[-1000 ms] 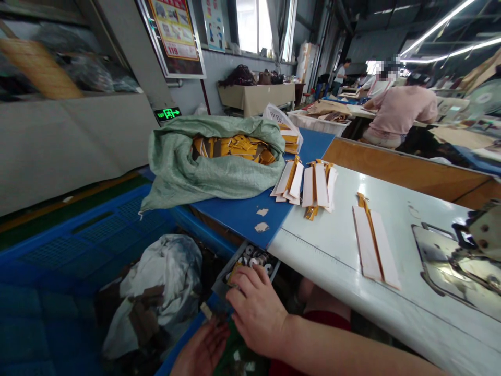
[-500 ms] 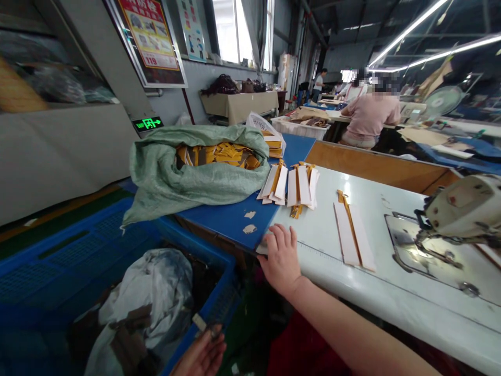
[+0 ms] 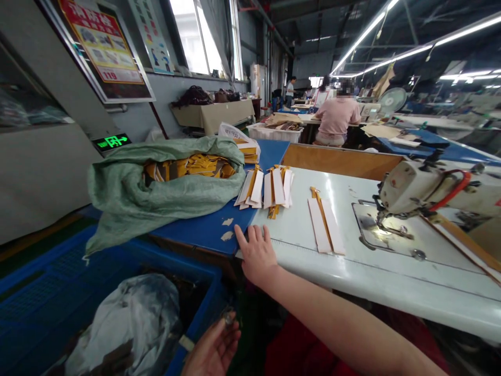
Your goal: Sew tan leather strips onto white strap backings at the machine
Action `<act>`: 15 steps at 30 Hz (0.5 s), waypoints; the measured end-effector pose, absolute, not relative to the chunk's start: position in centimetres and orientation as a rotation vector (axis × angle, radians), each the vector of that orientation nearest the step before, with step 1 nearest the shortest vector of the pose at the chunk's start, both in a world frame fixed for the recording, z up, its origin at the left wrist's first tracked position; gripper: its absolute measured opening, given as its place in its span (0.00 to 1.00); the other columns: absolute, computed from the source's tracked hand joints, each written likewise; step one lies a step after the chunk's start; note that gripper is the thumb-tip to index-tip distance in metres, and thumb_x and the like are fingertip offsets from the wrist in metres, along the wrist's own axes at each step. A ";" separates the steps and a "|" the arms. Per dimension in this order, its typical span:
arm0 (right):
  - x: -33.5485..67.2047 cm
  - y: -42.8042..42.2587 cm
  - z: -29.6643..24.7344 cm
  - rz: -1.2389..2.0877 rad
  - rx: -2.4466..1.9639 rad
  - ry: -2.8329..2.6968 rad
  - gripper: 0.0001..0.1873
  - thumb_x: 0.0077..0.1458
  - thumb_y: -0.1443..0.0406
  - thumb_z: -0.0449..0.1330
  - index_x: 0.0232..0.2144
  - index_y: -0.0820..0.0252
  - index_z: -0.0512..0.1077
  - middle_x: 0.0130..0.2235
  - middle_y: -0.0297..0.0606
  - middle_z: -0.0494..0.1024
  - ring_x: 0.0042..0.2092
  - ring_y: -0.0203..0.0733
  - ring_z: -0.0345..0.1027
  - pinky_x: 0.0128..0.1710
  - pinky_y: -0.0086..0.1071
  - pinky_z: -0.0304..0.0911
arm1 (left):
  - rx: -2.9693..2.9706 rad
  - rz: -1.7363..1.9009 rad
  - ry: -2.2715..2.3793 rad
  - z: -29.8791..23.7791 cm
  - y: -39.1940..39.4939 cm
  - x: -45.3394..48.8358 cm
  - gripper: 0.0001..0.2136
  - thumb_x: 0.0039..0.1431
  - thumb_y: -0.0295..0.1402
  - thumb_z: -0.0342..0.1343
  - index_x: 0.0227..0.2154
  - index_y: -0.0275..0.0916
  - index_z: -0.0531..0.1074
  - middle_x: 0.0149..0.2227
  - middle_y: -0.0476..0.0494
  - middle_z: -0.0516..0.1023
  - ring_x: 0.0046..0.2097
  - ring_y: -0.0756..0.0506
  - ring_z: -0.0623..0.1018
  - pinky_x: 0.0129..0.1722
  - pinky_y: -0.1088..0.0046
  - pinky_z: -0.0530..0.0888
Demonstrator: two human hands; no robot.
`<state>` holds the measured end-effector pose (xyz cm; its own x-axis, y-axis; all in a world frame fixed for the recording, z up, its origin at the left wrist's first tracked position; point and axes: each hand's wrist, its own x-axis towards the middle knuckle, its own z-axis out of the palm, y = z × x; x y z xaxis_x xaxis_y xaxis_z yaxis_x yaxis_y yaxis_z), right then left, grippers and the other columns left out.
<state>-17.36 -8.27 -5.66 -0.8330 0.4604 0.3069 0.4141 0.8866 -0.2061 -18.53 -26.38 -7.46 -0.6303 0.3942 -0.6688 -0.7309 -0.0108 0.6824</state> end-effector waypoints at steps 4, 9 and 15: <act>-17.5 -8.3 -5.8 0.331 -0.583 -2.701 0.40 0.51 0.74 0.58 0.64 0.60 0.50 0.54 0.51 0.64 0.56 0.53 0.55 0.61 0.51 0.43 | -0.384 1.722 1.416 -5.6 -25.4 -18.2 0.11 0.58 0.17 0.49 0.29 0.29 0.76 0.27 0.39 0.81 0.26 0.49 0.80 0.25 0.79 0.78; -16.7 -8.3 -5.1 0.635 -0.545 -2.613 0.34 0.55 0.78 0.52 0.62 0.54 0.55 0.52 0.47 0.67 0.54 0.46 0.59 0.59 0.48 0.50 | -0.446 1.728 1.221 -3.4 -24.6 -17.4 0.14 0.61 0.18 0.45 0.29 0.31 0.76 0.25 0.42 0.80 0.24 0.50 0.79 0.22 0.78 0.77; -9.4 -10.3 -4.0 1.086 -0.625 -2.354 0.29 0.49 0.70 0.64 0.55 0.63 0.65 0.53 0.49 0.69 0.54 0.49 0.62 0.55 0.42 0.58 | -0.246 1.690 1.261 -3.3 -24.3 -15.4 0.09 0.56 0.20 0.52 0.29 0.31 0.78 0.24 0.42 0.80 0.23 0.51 0.78 0.23 0.80 0.76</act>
